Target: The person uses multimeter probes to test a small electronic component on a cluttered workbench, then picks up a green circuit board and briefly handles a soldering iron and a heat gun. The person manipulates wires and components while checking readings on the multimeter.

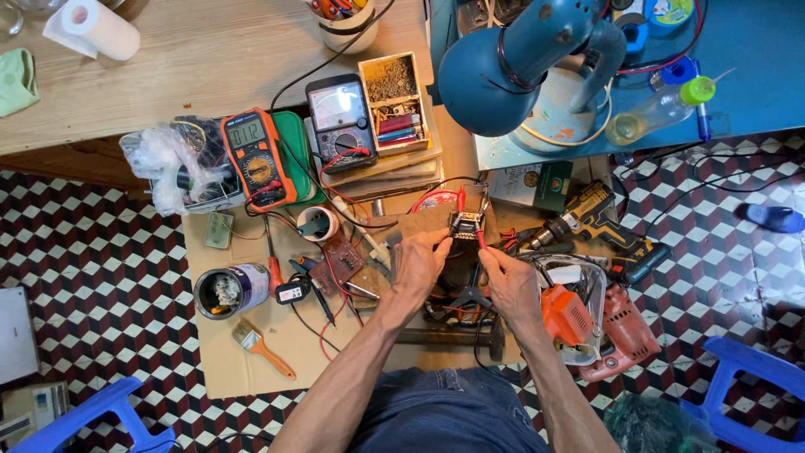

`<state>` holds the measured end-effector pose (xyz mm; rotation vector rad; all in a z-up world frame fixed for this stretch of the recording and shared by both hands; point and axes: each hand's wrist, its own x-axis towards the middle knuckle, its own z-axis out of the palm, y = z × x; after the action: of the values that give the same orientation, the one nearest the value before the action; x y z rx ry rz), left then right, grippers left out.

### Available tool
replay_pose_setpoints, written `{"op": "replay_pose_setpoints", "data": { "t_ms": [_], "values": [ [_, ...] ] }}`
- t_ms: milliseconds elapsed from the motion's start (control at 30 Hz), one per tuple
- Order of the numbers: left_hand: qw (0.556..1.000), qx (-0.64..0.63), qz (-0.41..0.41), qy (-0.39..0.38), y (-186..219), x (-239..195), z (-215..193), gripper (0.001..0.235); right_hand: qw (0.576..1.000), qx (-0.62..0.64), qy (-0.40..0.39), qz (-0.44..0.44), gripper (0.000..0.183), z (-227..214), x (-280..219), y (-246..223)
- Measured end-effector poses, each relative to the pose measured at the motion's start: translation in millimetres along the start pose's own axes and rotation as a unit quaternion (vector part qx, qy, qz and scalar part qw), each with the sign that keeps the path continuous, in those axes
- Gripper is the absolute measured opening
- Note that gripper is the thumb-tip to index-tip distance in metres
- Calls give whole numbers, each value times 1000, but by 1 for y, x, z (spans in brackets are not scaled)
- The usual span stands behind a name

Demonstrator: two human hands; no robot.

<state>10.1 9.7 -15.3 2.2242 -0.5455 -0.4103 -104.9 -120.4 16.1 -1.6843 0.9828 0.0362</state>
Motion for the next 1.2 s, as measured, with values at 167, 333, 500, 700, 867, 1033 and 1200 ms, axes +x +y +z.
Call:
{"op": "replay_pose_setpoints", "data": {
  "t_ms": [167,333,500,700,867,1033,1200],
  "values": [
    [1000,3,-21,-6,0,0,2,24,1000,-20,7,-3,32,-4,-2,-2],
    [998,1,-49,-38,1,1,0,26,999,-45,5,24,34,-8,3,0],
    [998,4,-45,-33,6,2,-4,28,999,-53,-3,5,37,-9,6,4],
    [999,-6,-39,-20,15,-3,-7,26,996,-82,-2,39,38,-9,9,3],
    [999,-26,-30,-5,18,-9,-4,24,995,-88,-3,49,37,-8,10,6],
    [1000,-20,-17,2,16,-7,3,24,997,-73,0,27,36,-8,10,9],
    [999,-13,-31,-6,19,-5,5,24,996,-84,-5,14,35,-9,10,9]
  ]
}}
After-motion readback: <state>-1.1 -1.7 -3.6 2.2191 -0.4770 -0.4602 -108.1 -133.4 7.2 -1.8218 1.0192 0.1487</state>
